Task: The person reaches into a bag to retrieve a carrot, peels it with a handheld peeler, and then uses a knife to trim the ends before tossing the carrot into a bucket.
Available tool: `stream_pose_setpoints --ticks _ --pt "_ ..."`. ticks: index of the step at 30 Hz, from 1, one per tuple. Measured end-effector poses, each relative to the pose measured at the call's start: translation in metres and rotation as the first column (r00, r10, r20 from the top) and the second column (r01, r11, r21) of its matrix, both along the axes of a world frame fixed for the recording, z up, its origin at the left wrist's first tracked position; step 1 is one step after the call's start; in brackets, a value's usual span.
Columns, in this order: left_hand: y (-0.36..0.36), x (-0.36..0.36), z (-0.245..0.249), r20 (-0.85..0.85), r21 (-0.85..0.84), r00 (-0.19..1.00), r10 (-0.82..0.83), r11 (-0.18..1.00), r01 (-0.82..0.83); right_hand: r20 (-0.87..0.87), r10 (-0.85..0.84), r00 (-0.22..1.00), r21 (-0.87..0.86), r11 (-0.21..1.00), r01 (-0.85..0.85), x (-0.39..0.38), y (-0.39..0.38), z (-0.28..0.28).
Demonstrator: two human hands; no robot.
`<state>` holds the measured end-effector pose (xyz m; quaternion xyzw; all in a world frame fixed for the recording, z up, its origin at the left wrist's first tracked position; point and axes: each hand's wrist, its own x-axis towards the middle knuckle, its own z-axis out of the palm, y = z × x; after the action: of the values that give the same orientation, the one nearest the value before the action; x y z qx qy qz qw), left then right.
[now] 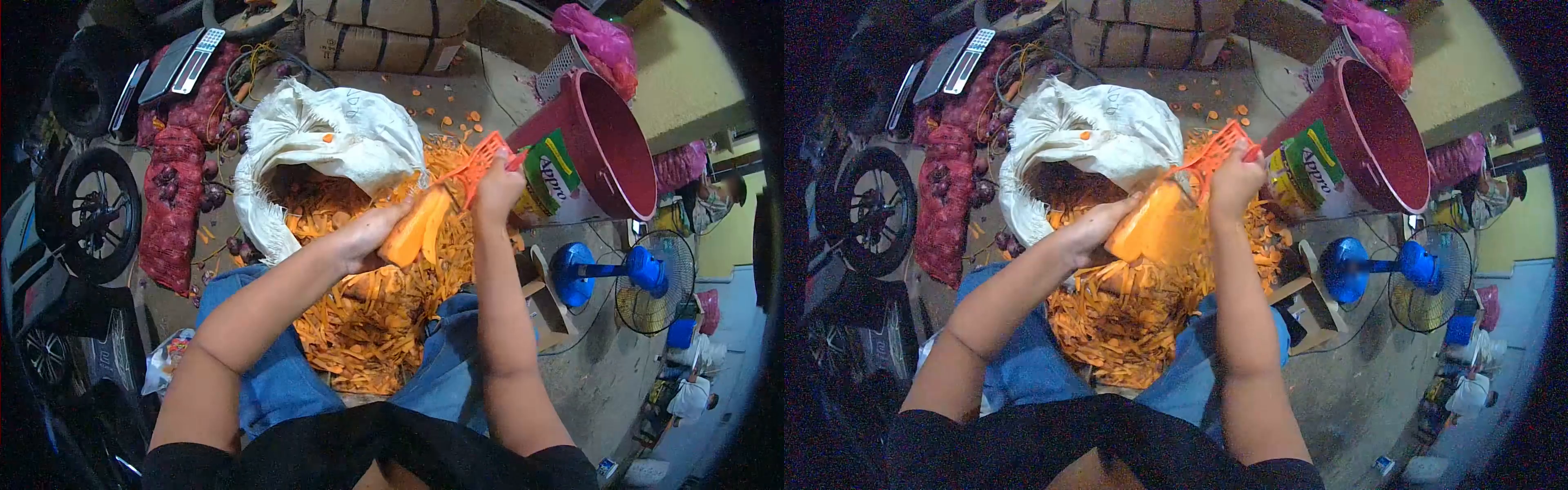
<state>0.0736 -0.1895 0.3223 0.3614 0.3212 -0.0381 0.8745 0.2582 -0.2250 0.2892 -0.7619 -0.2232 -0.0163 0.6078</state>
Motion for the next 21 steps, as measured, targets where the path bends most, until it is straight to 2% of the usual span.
stream_pose_setpoints --ticks 2,3,5,6,8,9,10,12,13,15,17,18,20,21 --pt "0.001 0.002 -0.006 0.027 -0.073 0.997 0.078 0.994 -0.076 0.022 -0.188 0.982 0.003 0.982 0.188 0.011 -0.001 0.001" --pt "0.001 -0.001 -0.005 0.029 -0.071 0.997 0.078 0.995 -0.075 0.024 -0.189 0.982 0.006 0.982 0.188 0.016 -0.004 0.005" --pt "0.004 -0.007 -0.002 0.064 -0.118 0.998 -0.021 0.993 0.029 -0.360 -0.146 0.921 0.168 0.961 0.218 0.020 -0.009 0.018" --pt "0.004 -0.006 -0.003 0.064 -0.118 0.998 -0.018 0.993 0.026 -0.360 -0.143 0.922 0.168 0.962 0.215 0.016 -0.009 0.021" --pt "0.003 -0.001 -0.007 0.054 -0.214 0.994 0.098 0.973 -0.084 -0.362 -0.020 0.932 0.206 0.973 0.101 0.005 -0.006 0.025" --pt "0.005 0.000 -0.009 0.055 -0.215 0.993 0.102 0.973 -0.088 -0.323 0.076 0.943 0.223 0.975 -0.003 -0.006 -0.006 0.025" --pt "0.008 0.002 -0.012 0.052 -0.194 0.990 0.129 0.974 -0.117 -0.324 0.080 0.943 0.221 0.975 -0.007 -0.019 -0.005 0.027" --pt "0.012 0.002 -0.018 0.048 -0.174 0.986 0.161 0.973 -0.150 -0.257 0.219 0.941 0.164 0.970 -0.181 -0.052 -0.002 0.040" --pt "0.013 0.003 -0.020 0.101 -0.194 0.977 0.188 0.967 -0.166 -0.257 0.220 0.941 0.164 0.970 -0.182 -0.062 -0.003 0.038" --pt "0.012 0.005 -0.023 0.153 -0.214 0.966 0.210 0.961 -0.175 -0.078 0.356 0.931 0.035 0.934 -0.354 -0.074 -0.005 0.033" --pt "0.008 0.008 -0.021 0.094 -0.243 0.932 0.351 0.915 -0.321 -0.052 0.354 0.934 0.028 0.935 -0.353 -0.077 -0.004 0.029" --pt "0.007 0.008 -0.018 0.091 -0.245 0.932 0.352 0.915 -0.321 -0.028 0.355 0.934 0.017 0.935 -0.355 -0.078 -0.005 0.027" --pt "0.006 0.007 -0.010 0.064 -0.123 0.965 0.254 0.962 -0.245 0.036 0.326 0.945 0.036 0.944 -0.327 -0.069 0.000 0.024" --pt "0.003 0.006 -0.012 0.064 -0.125 0.965 0.254 0.962 -0.245 0.026 0.210 0.977 0.004 0.978 -0.210 -0.054 0.001 0.020"
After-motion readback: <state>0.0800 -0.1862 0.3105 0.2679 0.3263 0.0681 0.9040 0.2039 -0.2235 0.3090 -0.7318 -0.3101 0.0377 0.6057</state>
